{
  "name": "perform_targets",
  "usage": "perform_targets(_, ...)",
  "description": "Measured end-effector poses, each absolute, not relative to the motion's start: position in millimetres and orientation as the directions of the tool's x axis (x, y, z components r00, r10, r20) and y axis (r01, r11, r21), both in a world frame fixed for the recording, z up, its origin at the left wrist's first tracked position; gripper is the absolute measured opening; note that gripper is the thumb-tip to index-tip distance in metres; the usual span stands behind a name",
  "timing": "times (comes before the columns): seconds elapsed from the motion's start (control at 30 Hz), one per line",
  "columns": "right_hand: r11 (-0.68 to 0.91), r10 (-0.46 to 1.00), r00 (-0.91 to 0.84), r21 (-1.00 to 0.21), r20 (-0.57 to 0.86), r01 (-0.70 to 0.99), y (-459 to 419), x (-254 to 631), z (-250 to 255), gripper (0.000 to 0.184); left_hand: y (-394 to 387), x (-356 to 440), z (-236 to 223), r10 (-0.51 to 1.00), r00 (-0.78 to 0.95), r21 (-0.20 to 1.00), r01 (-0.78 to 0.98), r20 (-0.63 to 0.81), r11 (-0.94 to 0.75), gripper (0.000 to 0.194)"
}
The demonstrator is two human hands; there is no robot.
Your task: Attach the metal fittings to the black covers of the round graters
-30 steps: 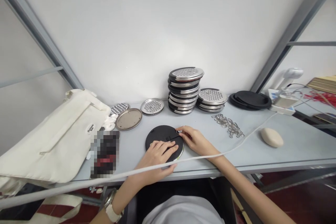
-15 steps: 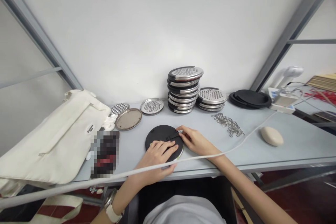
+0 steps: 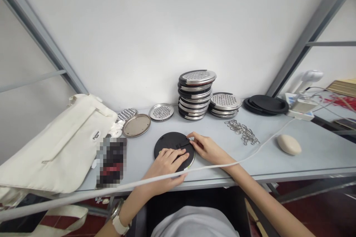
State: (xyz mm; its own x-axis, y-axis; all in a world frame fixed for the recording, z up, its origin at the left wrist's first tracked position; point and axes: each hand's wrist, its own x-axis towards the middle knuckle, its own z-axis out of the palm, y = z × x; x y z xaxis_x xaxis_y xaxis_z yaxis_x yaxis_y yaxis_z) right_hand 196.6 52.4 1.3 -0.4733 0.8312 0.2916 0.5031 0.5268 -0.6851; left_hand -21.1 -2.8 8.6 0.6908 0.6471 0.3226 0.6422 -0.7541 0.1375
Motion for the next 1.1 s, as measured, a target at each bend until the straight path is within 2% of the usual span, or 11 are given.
perform_targets(0.6, 0.421, 0.878, -0.431, -0.769, 0.210, 0.482, 51.1, 198.6, 4.7, 0.023, -2.8, -21.2, 8.2, 0.644, 0.695, 0.143, 0.636, 0.320, -0.758, 0.046)
perform_targets(1.1, 0.394, 0.897, -0.374, -0.809, 0.236, 0.436, 49.6, 197.1, 1.9, 0.022, -3.2, -20.7, 9.6, 0.643, 0.688, 0.142, 0.639, 0.336, -0.756, 0.048)
